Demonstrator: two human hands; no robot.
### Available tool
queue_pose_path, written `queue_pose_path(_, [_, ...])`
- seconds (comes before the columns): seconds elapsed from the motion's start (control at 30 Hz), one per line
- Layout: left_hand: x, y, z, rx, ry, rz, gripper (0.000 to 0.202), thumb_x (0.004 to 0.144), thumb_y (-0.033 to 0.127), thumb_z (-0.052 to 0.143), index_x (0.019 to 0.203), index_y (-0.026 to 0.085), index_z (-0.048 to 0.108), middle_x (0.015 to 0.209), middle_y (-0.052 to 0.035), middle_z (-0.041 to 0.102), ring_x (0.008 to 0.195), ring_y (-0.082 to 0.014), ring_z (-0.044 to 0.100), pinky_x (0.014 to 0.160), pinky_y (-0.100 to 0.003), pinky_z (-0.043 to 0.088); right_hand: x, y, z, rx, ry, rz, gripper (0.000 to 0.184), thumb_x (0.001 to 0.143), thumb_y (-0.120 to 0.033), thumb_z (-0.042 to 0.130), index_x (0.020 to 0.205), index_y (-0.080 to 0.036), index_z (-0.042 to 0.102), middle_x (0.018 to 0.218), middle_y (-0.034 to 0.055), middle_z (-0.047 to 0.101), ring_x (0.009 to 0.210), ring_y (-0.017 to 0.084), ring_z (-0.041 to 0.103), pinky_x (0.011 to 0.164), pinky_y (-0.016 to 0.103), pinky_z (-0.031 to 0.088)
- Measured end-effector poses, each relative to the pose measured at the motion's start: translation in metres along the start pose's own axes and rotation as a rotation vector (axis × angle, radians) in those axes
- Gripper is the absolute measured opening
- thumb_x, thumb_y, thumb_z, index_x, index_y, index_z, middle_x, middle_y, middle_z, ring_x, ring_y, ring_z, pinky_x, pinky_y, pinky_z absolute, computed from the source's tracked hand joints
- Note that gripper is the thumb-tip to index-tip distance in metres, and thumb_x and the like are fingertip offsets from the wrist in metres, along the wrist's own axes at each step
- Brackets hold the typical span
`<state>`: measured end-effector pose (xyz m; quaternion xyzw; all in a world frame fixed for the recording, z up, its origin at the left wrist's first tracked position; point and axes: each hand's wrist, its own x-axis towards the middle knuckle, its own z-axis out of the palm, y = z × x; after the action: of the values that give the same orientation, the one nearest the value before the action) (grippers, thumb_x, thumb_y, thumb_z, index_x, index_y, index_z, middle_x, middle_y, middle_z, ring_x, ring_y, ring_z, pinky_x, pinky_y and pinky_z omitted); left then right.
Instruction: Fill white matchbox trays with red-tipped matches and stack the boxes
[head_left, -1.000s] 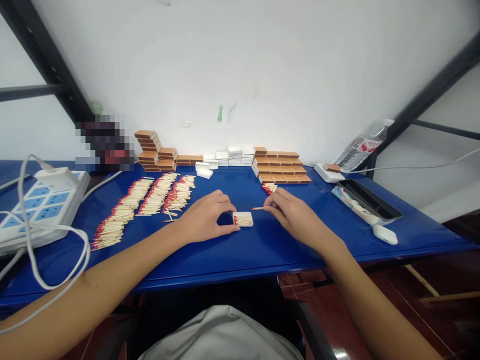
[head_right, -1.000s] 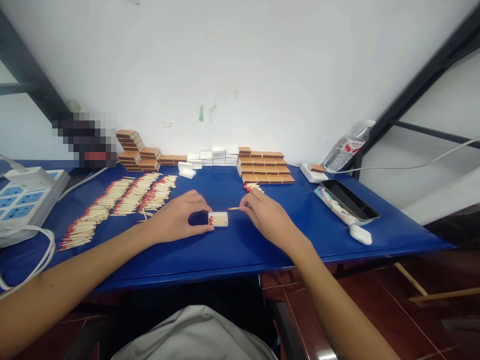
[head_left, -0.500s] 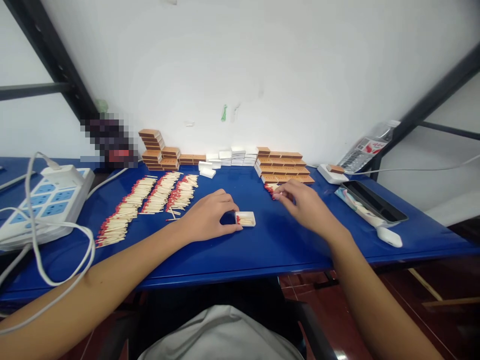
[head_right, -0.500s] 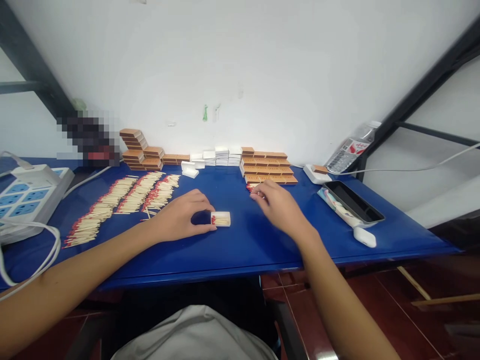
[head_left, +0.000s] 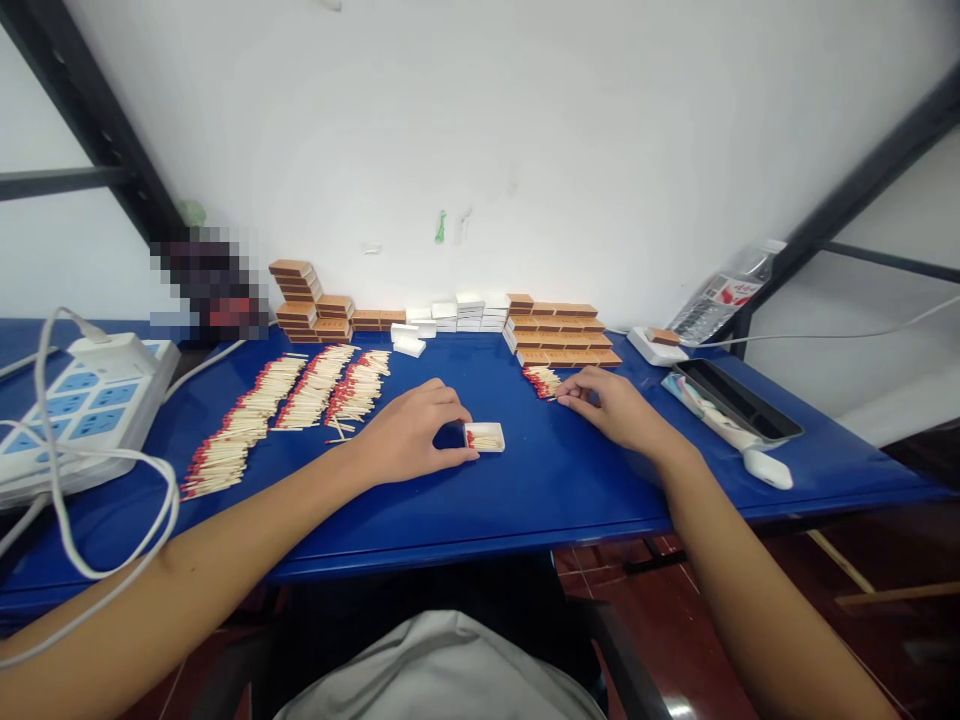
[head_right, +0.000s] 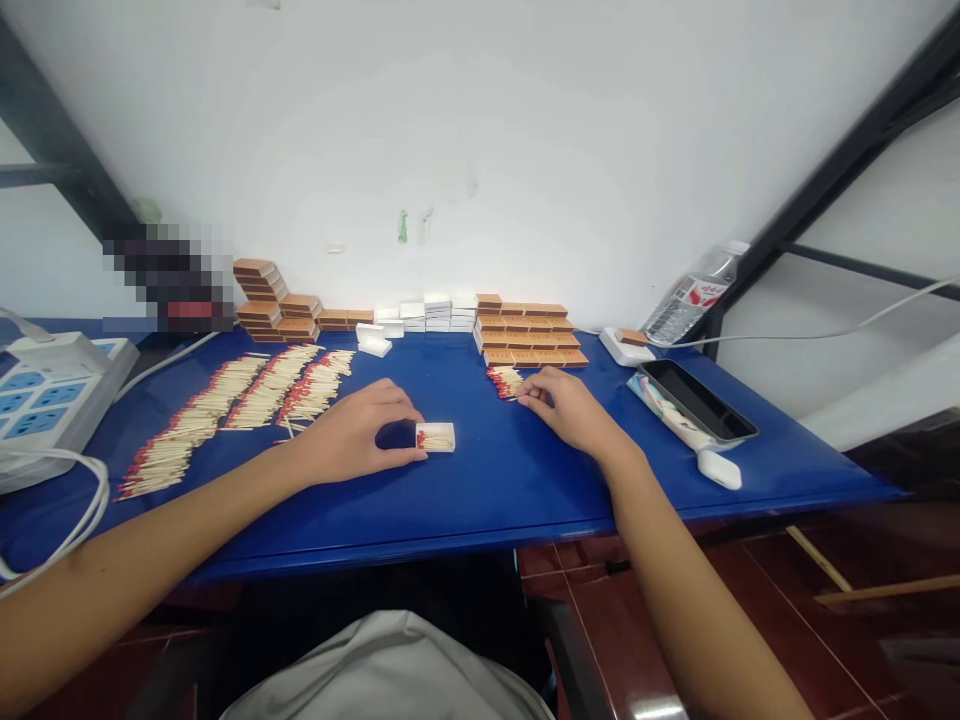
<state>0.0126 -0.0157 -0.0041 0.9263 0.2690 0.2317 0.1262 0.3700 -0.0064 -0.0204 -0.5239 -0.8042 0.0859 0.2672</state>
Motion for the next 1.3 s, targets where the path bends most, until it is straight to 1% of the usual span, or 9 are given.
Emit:
queue_pose_path(0.17, [0.0001,0.0008,-0.0014,0.000,-0.010,-0.001,0.026,0.093,0.043,0.078,0.106,0.021,0.075,0.102,-0.0074,0.070,0.101,-0.0257,0.059,0.085,-0.038,0.052,-0.0009,0.0020,0.0018,-0.015,0.004,-0.030,0.029,0.101,-0.044,0.059,0.107,-0.023,0.078,0.093,0.0086,0.067,0.076,0.022,0.062,0.076,0.039,0.051])
queue_pose_path(0.37, [0.0003,0.0020,-0.0018,0.003,-0.008,0.001,0.026,0.093,0.043,0.077,0.107,0.021,0.075,0.103,-0.0074,0.070,0.102,-0.0261,0.059,0.086,-0.038,0.051,-0.0007,0.0022,0.0034,-0.021,0.012,-0.044,0.027,0.100,-0.042,0.061,0.109,-0.024,0.078,0.090,0.0074,0.064,0.076,0.022,0.061,0.077,0.039,0.051])
queue_pose_path(0.47, [0.0005,0.0028,-0.0021,0.005,-0.011,0.006,0.026,0.093,0.043,0.077,0.107,0.021,0.075,0.102,-0.0075,0.070,0.101,-0.0261,0.059,0.086,-0.038,0.051,0.0002,0.0018,0.0042,-0.018,0.016,-0.049,0.026,0.100,-0.042,0.062,0.108,-0.023,0.078,0.088,0.0068,0.063,0.075,0.022,0.060,0.076,0.039,0.051])
queue_pose_path(0.6, [0.0006,0.0023,-0.0016,0.009,-0.005,0.009,0.026,0.093,0.043,0.077,0.107,0.021,0.075,0.102,-0.0078,0.070,0.101,-0.0262,0.059,0.086,-0.039,0.051,0.0007,0.0009,0.0054,-0.020,0.005,-0.046,0.025,0.101,-0.042,0.060,0.099,-0.022,0.075,0.087,0.0063,0.062,0.076,0.022,0.060,0.075,0.038,0.050])
queue_pose_path(0.8, [0.0006,0.0007,-0.0006,0.008,-0.001,0.011,0.027,0.094,0.045,0.075,0.107,0.021,0.075,0.102,-0.0081,0.070,0.102,-0.0265,0.059,0.087,-0.039,0.051,0.0004,-0.0009,0.0070,-0.031,0.013,0.002,0.027,0.099,-0.046,0.060,0.090,-0.022,0.068,0.086,0.0061,0.061,0.073,0.021,0.057,0.070,0.036,0.047])
queue_pose_path(0.93, [0.0003,0.0008,-0.0010,0.006,-0.004,0.006,0.027,0.093,0.043,0.077,0.107,0.021,0.075,0.103,-0.0077,0.070,0.102,-0.0263,0.059,0.087,-0.039,0.051,-0.0010,-0.0020,0.0070,-0.020,0.011,0.020,0.029,0.100,-0.048,0.060,0.089,-0.022,0.066,0.087,0.0063,0.061,0.074,0.021,0.057,0.070,0.036,0.047])
queue_pose_path(1.1, [0.0002,0.0005,-0.0013,-0.002,-0.001,0.013,0.026,0.093,0.045,0.076,0.106,0.021,0.076,0.102,-0.0083,0.070,0.101,-0.0263,0.060,0.085,-0.039,0.052,-0.0034,-0.0036,0.0051,-0.025,0.021,0.020,0.031,0.099,-0.052,0.061,0.092,-0.022,0.068,0.087,0.0066,0.061,0.075,0.022,0.058,0.072,0.037,0.048])
queue_pose_path(1.3, [0.0004,0.0008,-0.0018,-0.004,0.003,0.011,0.026,0.094,0.045,0.075,0.105,0.021,0.076,0.101,-0.0084,0.070,0.100,-0.0264,0.060,0.086,-0.039,0.052,-0.0041,-0.0024,0.0050,-0.024,0.001,0.029,0.034,0.099,-0.052,0.059,0.087,-0.022,0.067,0.085,0.0072,0.062,0.074,0.022,0.058,0.070,0.037,0.048])
